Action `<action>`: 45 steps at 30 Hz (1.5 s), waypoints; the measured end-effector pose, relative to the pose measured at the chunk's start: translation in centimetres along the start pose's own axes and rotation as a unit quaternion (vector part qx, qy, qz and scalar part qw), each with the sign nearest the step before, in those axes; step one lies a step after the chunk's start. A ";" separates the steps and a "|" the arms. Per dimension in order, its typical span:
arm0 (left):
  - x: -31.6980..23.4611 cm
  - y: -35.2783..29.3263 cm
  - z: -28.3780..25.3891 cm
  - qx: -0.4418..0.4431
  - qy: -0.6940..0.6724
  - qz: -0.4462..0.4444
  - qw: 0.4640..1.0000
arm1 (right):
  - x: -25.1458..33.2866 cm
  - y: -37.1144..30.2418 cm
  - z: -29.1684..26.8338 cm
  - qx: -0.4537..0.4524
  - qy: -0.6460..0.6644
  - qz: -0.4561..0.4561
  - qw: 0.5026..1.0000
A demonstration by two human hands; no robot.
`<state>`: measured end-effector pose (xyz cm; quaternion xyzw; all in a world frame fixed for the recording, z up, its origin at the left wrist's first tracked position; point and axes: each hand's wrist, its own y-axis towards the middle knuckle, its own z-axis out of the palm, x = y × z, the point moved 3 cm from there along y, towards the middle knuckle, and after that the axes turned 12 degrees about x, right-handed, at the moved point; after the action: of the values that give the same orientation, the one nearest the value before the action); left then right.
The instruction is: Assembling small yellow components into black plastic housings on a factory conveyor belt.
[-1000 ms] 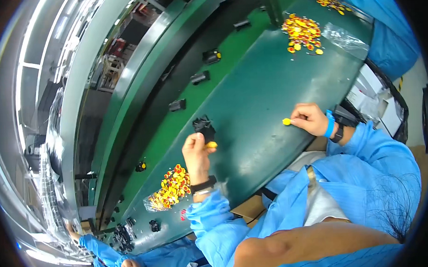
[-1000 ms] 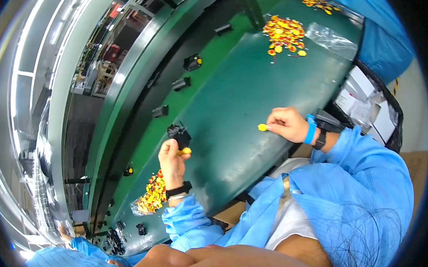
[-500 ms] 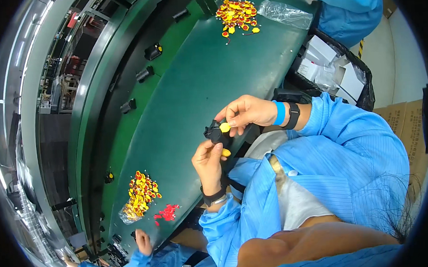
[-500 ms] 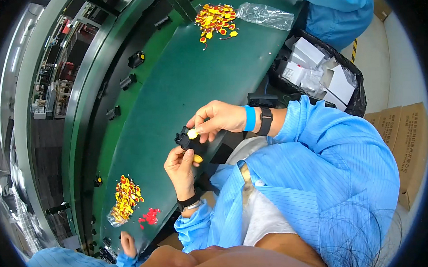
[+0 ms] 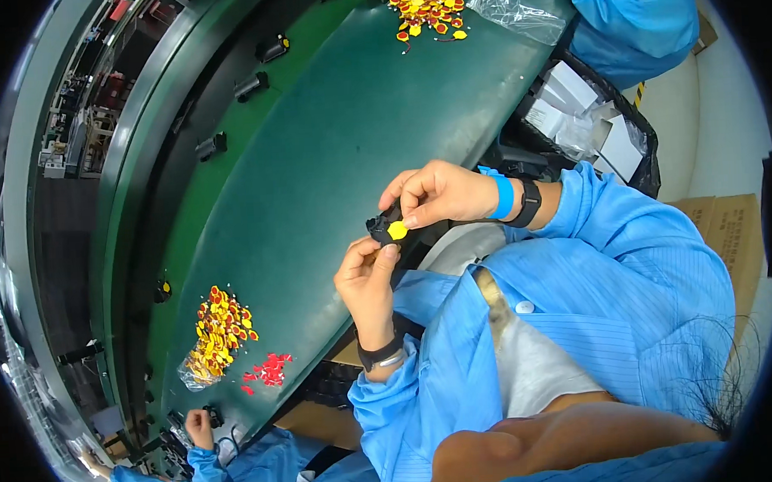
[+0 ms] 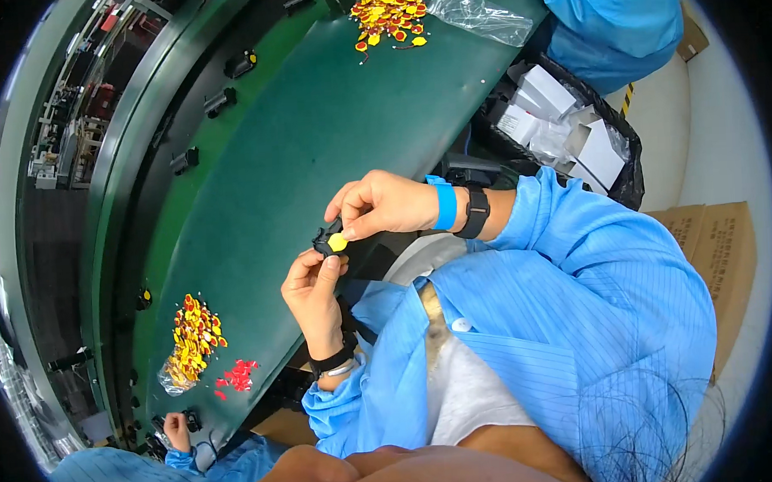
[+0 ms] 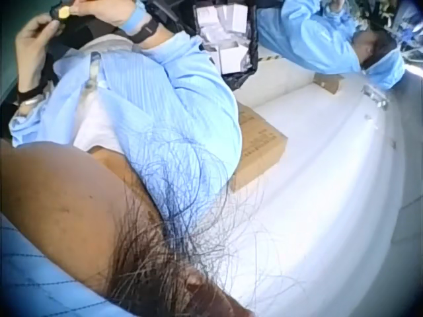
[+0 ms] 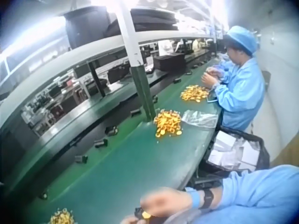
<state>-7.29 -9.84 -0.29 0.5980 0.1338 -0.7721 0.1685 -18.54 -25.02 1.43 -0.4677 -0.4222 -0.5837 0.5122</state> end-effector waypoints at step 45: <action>-0.1 -0.6 0.2 -0.029 0.161 0.012 0.987 | -1.0 1.3 0.7 -0.017 -0.184 -0.002 0.983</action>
<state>-7.70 -9.35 -0.11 0.7107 0.1741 -0.6597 0.1713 -17.18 -24.31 0.61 -0.5743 -0.5005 -0.4961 0.4166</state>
